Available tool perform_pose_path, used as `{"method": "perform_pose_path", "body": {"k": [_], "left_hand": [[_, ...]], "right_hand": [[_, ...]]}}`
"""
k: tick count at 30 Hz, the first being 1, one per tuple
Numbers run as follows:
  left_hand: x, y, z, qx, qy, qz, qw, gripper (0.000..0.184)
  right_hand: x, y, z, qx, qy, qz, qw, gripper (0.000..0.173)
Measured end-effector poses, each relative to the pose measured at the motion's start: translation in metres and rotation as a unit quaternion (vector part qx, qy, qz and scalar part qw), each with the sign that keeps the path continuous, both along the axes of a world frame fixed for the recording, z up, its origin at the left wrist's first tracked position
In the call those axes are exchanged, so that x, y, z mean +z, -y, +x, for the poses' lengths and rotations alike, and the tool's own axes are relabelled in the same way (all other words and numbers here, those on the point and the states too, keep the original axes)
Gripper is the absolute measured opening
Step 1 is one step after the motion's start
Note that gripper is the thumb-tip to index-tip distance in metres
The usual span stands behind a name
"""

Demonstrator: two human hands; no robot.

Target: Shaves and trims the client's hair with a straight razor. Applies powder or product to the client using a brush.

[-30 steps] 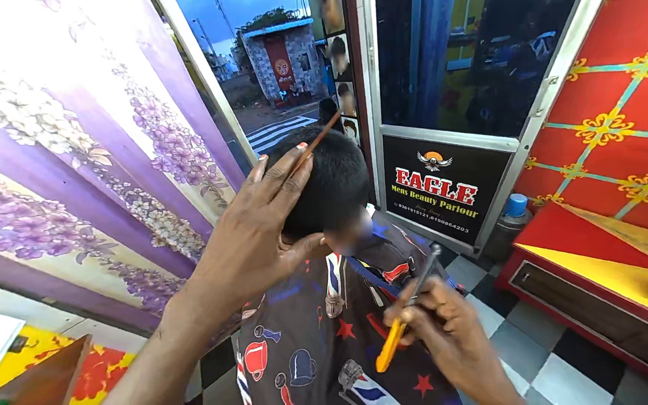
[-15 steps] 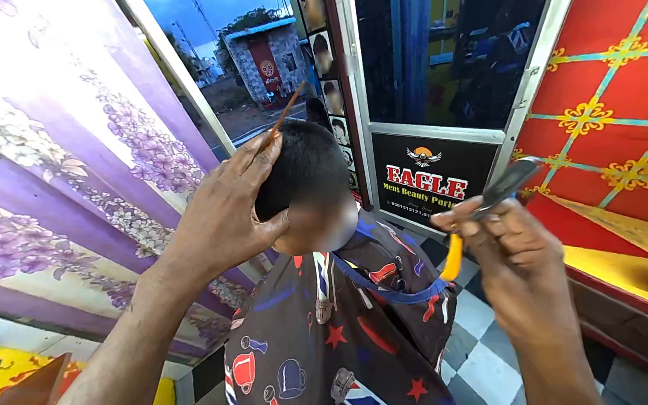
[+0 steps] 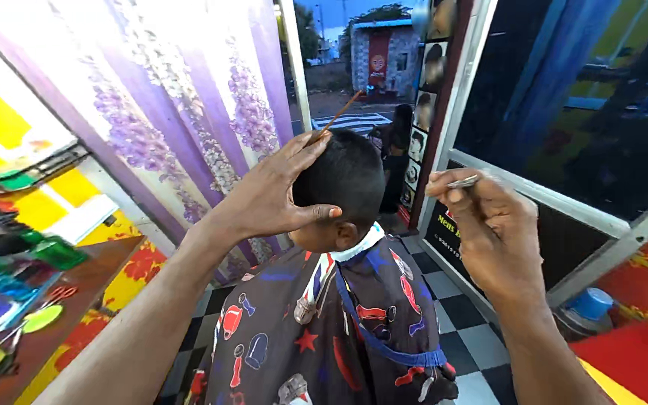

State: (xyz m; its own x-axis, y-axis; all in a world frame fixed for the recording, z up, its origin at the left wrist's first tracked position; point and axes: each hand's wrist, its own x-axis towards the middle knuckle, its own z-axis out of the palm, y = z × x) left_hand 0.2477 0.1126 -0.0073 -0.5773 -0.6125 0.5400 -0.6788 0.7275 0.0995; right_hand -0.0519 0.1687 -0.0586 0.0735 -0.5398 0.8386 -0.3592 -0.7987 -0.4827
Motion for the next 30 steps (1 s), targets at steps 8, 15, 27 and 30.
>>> {"method": "perform_pose_path", "body": {"k": [8, 15, 27, 30], "left_hand": [[-0.002, -0.003, -0.004, 0.026, 0.003, 0.005, 1.000, 0.110], [-0.004, 0.002, -0.002, 0.020, -0.010, -0.002, 1.000, 0.106], [-0.003, 0.012, -0.001, 0.013, -0.018, -0.010, 1.000, 0.103], [-0.003, 0.011, -0.002, 0.015, -0.023, -0.008, 1.000, 0.101]], "right_hand": [[0.018, 0.013, 0.015, -0.092, -0.262, -0.152, 0.949, 0.032], [0.010, 0.018, 0.023, -0.099, -0.268, -0.173, 0.943, 0.030], [0.004, 0.020, 0.033, -0.155, -0.312, -0.209, 0.914, 0.028], [0.002, 0.021, 0.033, -0.168, -0.308, -0.223, 0.909, 0.028]]}}
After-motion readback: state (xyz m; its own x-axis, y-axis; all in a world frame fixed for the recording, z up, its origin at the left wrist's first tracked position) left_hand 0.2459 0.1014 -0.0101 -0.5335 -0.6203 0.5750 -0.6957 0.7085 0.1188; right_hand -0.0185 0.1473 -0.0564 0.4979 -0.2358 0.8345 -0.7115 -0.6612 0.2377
